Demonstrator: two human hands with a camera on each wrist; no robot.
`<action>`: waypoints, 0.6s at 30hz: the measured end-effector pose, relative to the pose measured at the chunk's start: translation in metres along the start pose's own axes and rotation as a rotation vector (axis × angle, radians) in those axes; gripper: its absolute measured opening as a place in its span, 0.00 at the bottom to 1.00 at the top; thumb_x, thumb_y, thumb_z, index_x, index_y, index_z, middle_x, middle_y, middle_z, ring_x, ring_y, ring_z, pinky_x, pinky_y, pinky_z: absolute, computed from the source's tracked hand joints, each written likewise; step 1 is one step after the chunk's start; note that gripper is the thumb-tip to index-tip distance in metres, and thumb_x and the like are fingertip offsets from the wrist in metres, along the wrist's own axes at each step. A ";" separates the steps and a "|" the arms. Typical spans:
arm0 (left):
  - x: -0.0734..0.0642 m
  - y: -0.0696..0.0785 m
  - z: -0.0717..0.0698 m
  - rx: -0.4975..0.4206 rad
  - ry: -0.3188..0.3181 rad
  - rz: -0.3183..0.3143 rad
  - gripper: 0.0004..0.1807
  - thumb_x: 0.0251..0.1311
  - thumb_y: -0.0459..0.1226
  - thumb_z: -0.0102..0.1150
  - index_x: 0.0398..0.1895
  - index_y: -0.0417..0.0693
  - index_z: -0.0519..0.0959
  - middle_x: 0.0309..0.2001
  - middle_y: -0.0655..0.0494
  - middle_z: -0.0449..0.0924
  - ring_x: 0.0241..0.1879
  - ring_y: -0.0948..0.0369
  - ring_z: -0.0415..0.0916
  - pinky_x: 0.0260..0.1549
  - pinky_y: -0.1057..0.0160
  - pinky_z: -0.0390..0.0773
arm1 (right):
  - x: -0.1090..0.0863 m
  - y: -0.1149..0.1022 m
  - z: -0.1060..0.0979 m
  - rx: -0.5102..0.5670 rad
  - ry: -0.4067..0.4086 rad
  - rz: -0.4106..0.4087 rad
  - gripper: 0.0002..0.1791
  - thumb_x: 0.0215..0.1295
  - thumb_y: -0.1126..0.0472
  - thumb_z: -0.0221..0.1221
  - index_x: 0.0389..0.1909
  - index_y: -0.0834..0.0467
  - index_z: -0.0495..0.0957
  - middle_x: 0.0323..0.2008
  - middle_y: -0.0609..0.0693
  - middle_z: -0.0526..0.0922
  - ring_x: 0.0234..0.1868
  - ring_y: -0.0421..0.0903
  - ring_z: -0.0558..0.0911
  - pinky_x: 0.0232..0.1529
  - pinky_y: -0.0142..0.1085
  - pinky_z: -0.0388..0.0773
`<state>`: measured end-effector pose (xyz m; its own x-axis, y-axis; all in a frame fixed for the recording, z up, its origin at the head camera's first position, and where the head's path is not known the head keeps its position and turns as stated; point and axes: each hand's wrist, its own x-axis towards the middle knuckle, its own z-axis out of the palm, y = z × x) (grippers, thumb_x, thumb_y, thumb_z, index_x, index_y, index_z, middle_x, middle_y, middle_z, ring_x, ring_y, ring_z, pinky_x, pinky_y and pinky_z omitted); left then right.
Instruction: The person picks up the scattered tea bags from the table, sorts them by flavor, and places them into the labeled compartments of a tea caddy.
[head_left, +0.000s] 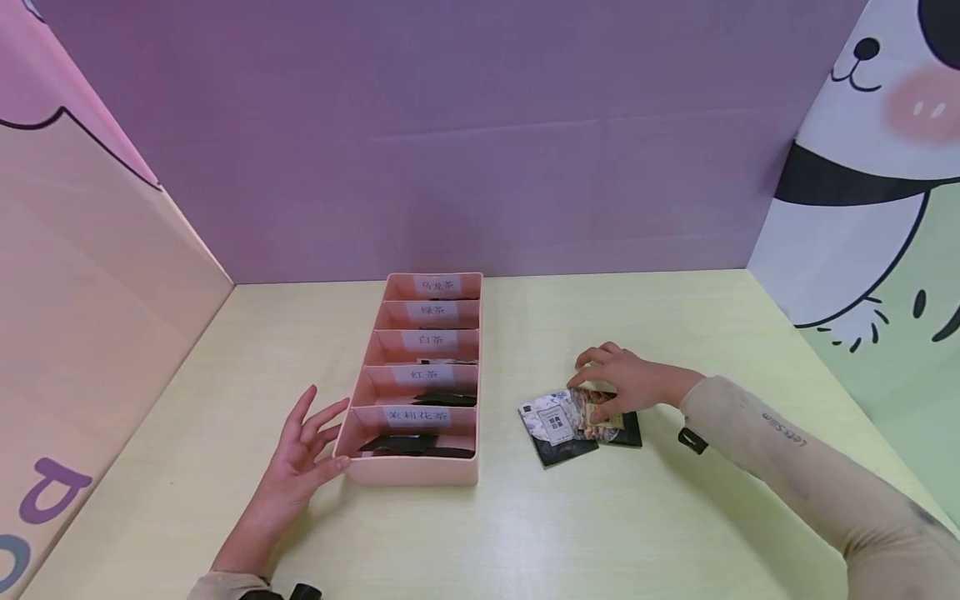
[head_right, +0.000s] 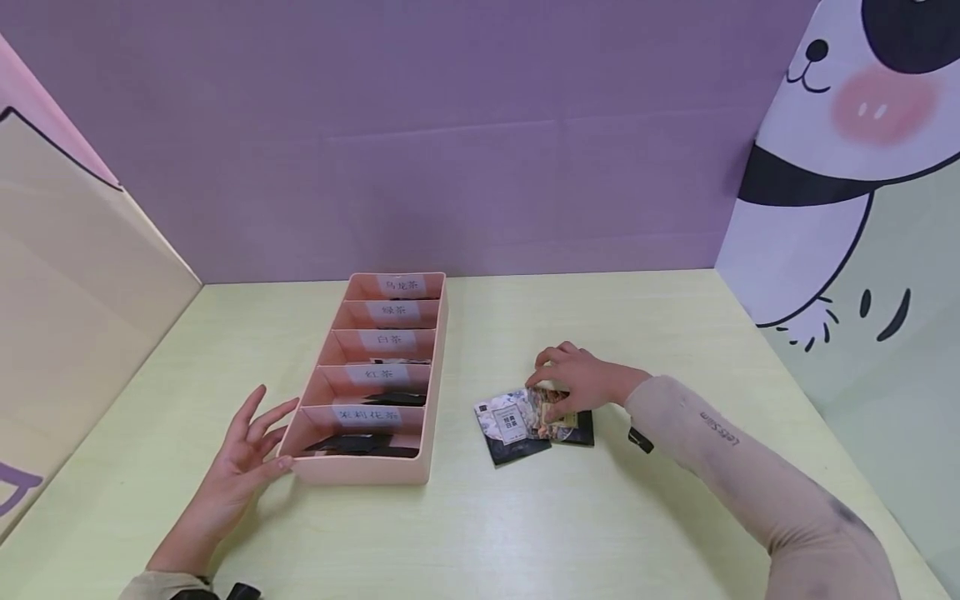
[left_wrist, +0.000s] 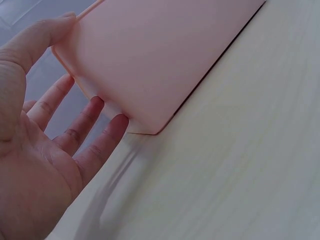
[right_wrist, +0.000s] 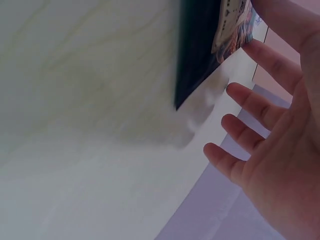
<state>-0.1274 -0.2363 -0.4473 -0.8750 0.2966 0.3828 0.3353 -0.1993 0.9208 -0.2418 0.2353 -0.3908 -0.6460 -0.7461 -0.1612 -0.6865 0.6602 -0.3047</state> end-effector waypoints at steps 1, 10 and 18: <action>0.000 0.000 0.000 0.005 0.002 -0.003 0.52 0.63 0.17 0.52 0.80 0.59 0.40 0.68 0.66 0.67 0.61 0.66 0.71 0.51 0.68 0.77 | 0.000 0.000 0.001 0.015 0.008 -0.005 0.28 0.62 0.48 0.68 0.59 0.57 0.78 0.62 0.60 0.68 0.60 0.61 0.64 0.59 0.60 0.64; 0.000 0.002 0.000 0.010 0.006 -0.016 0.52 0.63 0.17 0.53 0.80 0.59 0.39 0.68 0.66 0.67 0.61 0.66 0.70 0.51 0.68 0.77 | 0.004 0.005 0.003 0.225 0.065 -0.002 0.17 0.55 0.57 0.73 0.41 0.54 0.77 0.43 0.45 0.76 0.47 0.49 0.68 0.49 0.46 0.68; 0.000 0.002 0.000 0.000 0.004 -0.015 0.52 0.63 0.16 0.52 0.80 0.59 0.39 0.68 0.66 0.67 0.61 0.66 0.70 0.50 0.68 0.78 | 0.004 0.011 0.002 0.417 0.031 0.028 0.07 0.60 0.72 0.66 0.35 0.58 0.80 0.32 0.44 0.82 0.33 0.40 0.79 0.36 0.36 0.79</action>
<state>-0.1269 -0.2367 -0.4453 -0.8811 0.2960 0.3689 0.3223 -0.1951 0.9263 -0.2516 0.2390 -0.3966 -0.6767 -0.7210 -0.1489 -0.4783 0.5843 -0.6556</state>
